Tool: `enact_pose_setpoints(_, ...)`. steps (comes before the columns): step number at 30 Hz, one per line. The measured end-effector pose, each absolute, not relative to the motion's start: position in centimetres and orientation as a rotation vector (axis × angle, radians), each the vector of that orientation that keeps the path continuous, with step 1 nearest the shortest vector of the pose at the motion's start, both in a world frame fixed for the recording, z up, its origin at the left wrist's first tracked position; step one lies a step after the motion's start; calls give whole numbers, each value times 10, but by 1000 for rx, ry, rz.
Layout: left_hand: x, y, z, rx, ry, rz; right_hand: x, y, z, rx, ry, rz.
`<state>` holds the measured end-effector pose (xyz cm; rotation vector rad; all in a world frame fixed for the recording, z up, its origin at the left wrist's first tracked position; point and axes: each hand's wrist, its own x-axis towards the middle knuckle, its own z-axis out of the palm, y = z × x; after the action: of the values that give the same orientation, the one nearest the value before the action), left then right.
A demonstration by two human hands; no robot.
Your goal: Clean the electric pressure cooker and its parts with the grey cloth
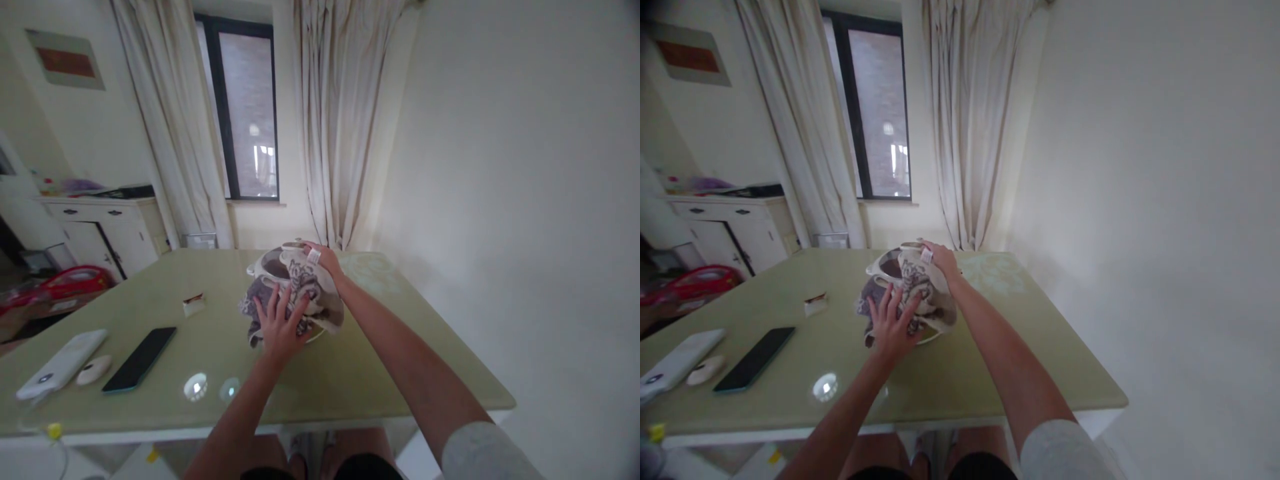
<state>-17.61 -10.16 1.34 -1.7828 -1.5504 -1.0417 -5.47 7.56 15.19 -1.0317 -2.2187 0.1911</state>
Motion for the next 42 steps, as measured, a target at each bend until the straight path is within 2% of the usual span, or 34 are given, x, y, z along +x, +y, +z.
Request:
enact_pose_setpoints(3, -195, -118, -26, -2056, -1397, -778, -53, 63, 147, -1003, -2210, 245)
enact_pose_setpoints(6, -219, -125, -33, -2273, -1183, -555, -49, 57, 143, -995, -2236, 343)
enact_pose_setpoints(9, -232, -116, 0, -2260, -1167, -588, -46, 59, 142, -971, -2204, 452)
enact_pose_setpoints(14, -216, -76, 98, -1807, -1655, -1129, -37, 53, 142, -716, -1969, 740)
enact_pose_setpoints(16, -204, -63, 124, -1678, -1846, -1233, -32, 39, 137, -636, -1841, 746)
enact_pose_setpoints(18, -193, -59, 129, -1708, -1846, -1207, -28, 18, 124, -619, -1693, 629)
enact_pose_setpoints(20, -187, -64, 113, -1836, -1655, -1137, -26, -8, 103, -610, -1609, 477)
enact_pose_setpoints(23, -190, -82, 62, -2022, -1292, -1032, -25, -47, 60, -616, -1688, 361)
enact_pose_setpoints(25, -198, -94, 27, -2122, -1170, -953, -24, -69, 33, -673, -1767, 399)
enact_pose_setpoints(27, -205, -104, 1, -2074, -1302, -974, -22, -86, 14, -729, -1850, 523)
enact_pose_setpoints(30, -200, -109, -20, -1840, -1633, -1205, -21, -101, 5, -766, -1948, 681)
enact_pose_setpoints(37, -155, -133, -45, -1534, -2015, -1706, -25, -112, -4, -950, -1883, 744)
enact_pose_setpoints(42, -150, -155, -50, -1384, -2081, -2226, -18, -134, -45, -836, -1738, 1157)
